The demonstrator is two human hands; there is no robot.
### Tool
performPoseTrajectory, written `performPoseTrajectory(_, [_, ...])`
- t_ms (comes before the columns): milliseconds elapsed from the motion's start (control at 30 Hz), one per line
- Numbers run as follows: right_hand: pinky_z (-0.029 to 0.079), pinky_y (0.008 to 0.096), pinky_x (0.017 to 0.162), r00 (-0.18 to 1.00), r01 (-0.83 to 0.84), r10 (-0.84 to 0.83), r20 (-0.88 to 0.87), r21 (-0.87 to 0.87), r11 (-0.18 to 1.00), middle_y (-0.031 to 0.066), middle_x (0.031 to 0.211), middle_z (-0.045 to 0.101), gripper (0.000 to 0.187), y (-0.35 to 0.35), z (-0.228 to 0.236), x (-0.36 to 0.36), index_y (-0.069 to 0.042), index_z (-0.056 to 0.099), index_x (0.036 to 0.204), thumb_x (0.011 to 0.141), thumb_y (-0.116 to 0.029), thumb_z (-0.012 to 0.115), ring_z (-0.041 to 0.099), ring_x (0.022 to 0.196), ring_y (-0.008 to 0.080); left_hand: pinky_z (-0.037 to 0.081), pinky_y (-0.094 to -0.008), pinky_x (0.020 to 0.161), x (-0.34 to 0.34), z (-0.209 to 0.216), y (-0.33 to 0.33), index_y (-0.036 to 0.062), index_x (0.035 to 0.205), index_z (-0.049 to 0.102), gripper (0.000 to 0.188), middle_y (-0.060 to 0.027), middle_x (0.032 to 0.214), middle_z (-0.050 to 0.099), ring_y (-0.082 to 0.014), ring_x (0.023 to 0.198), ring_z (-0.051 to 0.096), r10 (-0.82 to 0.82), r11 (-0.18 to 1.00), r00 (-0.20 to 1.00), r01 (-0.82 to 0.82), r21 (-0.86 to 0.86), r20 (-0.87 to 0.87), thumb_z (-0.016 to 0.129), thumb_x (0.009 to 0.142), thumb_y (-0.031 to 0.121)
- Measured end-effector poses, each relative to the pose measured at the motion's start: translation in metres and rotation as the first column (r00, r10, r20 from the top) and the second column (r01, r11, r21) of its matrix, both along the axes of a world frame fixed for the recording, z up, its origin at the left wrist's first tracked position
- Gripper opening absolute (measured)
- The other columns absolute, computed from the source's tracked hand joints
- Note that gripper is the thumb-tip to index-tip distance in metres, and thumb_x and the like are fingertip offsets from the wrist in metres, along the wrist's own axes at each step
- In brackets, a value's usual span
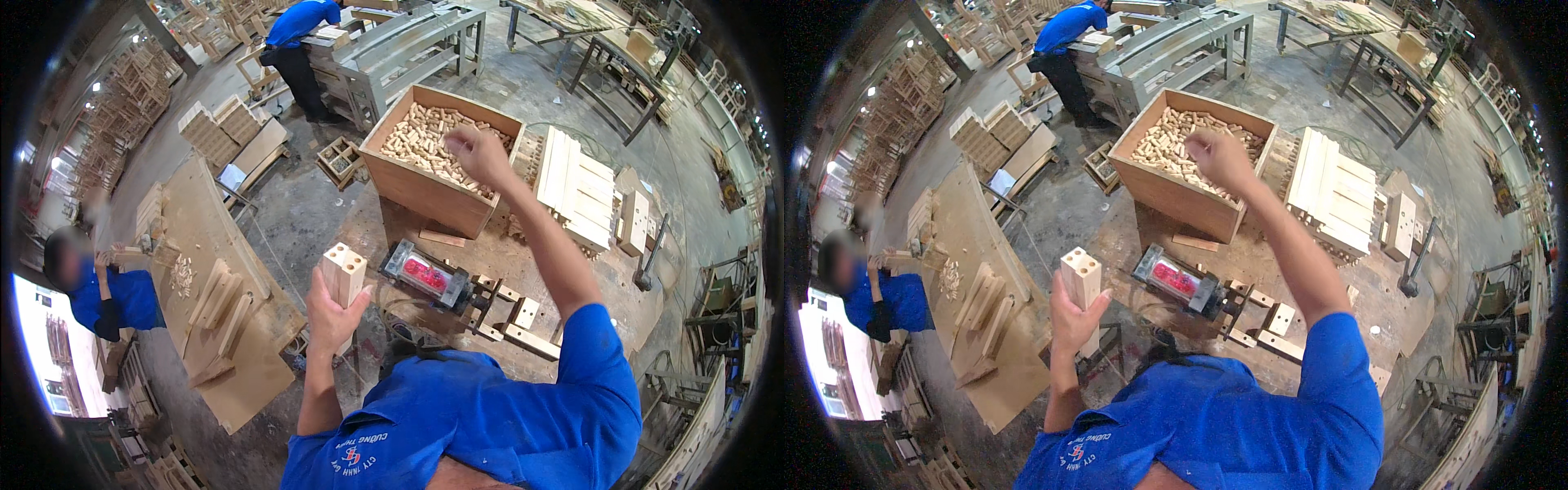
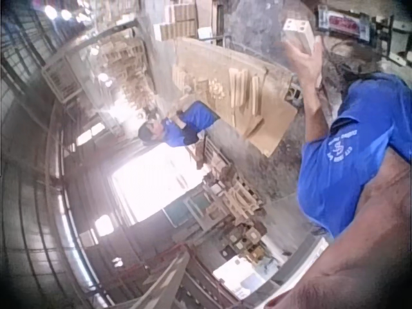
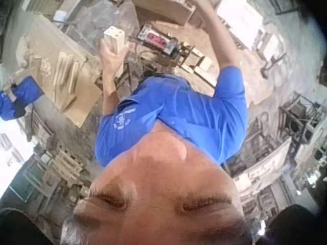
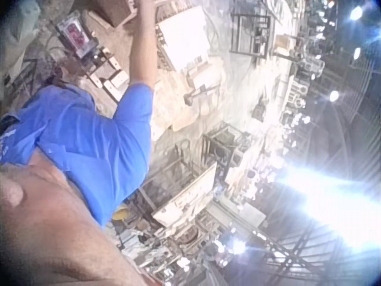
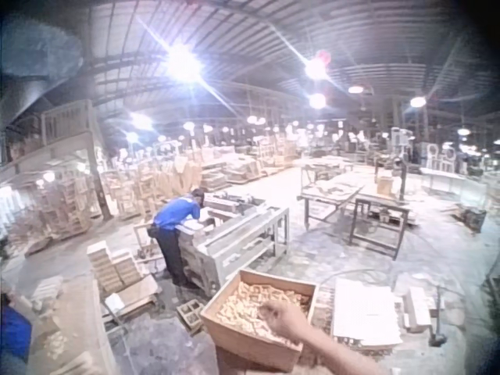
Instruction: The person inserts small wooden dowels into pre-drilled holes on rectangular wooden blocks. They pick up blocks from a stack, insert the dowels by hand, and place the finished pieces onto a workbench. The process is repeated for multiple blocks in a workshop setting.
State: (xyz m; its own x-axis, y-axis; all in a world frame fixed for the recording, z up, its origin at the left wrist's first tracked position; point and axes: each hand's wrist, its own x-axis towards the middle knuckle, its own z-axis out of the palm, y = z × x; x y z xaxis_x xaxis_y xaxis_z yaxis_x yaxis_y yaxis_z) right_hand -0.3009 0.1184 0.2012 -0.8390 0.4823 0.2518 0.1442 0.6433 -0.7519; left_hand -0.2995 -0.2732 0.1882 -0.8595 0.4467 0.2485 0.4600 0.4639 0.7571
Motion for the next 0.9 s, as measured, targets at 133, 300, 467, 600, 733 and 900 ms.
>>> performPoseTrajectory(133, [0.060, 0.0520, 0.094, 0.915, -0.120, -0.049, 0.400, 0.386, 0.915, 0.0178, 0.113, 0.080, 0.026, 0.080, -0.034, -0.036, -0.015, 0.081, 0.119, 0.097, -0.019, 0.068, 0.076, 0.109, 0.0389, 0.059, -0.0514, 0.090, -0.003, -0.015, 0.001, -0.0018, 0.123, 0.058, 0.063, -0.0299, 0.110, 0.075, -0.0495, 0.105, 0.075, -0.157, 0.984, 0.980, 0.165, -0.064, 0.124, 0.094, 0.081, 0.029])
performPoseTrajectory(300, [0.062, 0.0510, 0.097, 0.777, -0.307, -0.099, 0.621, 0.511, 0.803, 0.0172, 0.124, 0.076, 0.036, 0.070, -0.065, -0.068, -0.020, 0.080, 0.126, 0.092, -0.013, 0.068, 0.074, 0.118, 0.0369, 0.059, -0.0519, 0.090, 0.004, -0.021, 0.010, -0.0013, 0.124, 0.058, 0.064, -0.0295, 0.110, 0.074, -0.0499, 0.105, 0.074, -0.209, 0.967, 0.957, 0.233, -0.101, 0.202, 0.094, 0.082, 0.030])
performPoseTrajectory(467, [0.061, 0.0520, 0.098, 0.828, -0.199, -0.166, 0.536, 0.558, 0.806, 0.0219, 0.127, 0.074, 0.030, 0.069, -0.071, -0.069, -0.003, 0.077, 0.118, 0.089, -0.008, 0.070, 0.072, 0.123, 0.0388, 0.058, -0.0522, 0.092, 0.003, -0.029, 0.013, -0.0026, 0.130, 0.057, 0.068, -0.0295, 0.114, 0.074, -0.0496, 0.107, 0.073, -0.234, 0.960, 0.954, 0.257, -0.111, 0.188, 0.093, 0.083, 0.031])
performPoseTrajectory(600, [0.058, 0.0485, 0.093, 0.895, -0.082, -0.091, 0.437, 0.362, 0.928, 0.0176, 0.118, 0.074, 0.020, 0.057, -0.050, -0.047, -0.006, 0.071, 0.119, 0.101, -0.014, 0.068, 0.072, 0.114, 0.0357, 0.058, -0.0532, 0.094, -0.001, -0.033, 0.011, -0.0018, 0.135, 0.057, 0.070, -0.0287, 0.116, 0.073, -0.0497, 0.109, 0.072, -0.271, 0.949, 0.944, 0.294, -0.110, 0.186, 0.092, 0.083, 0.029])
performPoseTrajectory(733, [0.058, 0.0389, 0.089, 0.942, -0.317, 0.326, 0.080, -0.105, 0.943, 0.0119, 0.106, 0.079, 0.020, -0.022, 0.005, 0.009, -0.005, 0.075, 0.113, 0.104, -0.023, 0.075, 0.074, 0.103, 0.0242, 0.058, -0.0533, 0.094, 0.003, -0.028, 0.015, 0.0024, 0.137, 0.057, 0.068, -0.0264, 0.117, 0.073, -0.0484, 0.111, 0.072, -0.272, 0.944, 0.938, 0.304, -0.130, 0.215, 0.090, 0.084, 0.028])
performPoseTrajectory(900, [0.057, 0.0364, 0.090, 0.787, -0.617, 0.601, -0.139, -0.161, 0.770, 0.0087, 0.106, 0.077, 0.016, -0.092, 0.020, 0.073, -0.005, 0.076, 0.112, 0.098, -0.008, 0.080, 0.074, 0.103, 0.0218, 0.058, -0.0503, 0.095, 0.001, -0.017, 0.032, 0.0010, 0.136, 0.059, 0.070, -0.0268, 0.121, 0.073, -0.0471, 0.113, 0.072, -0.364, 0.912, 0.906, 0.393, -0.115, 0.216, 0.091, 0.082, 0.030])
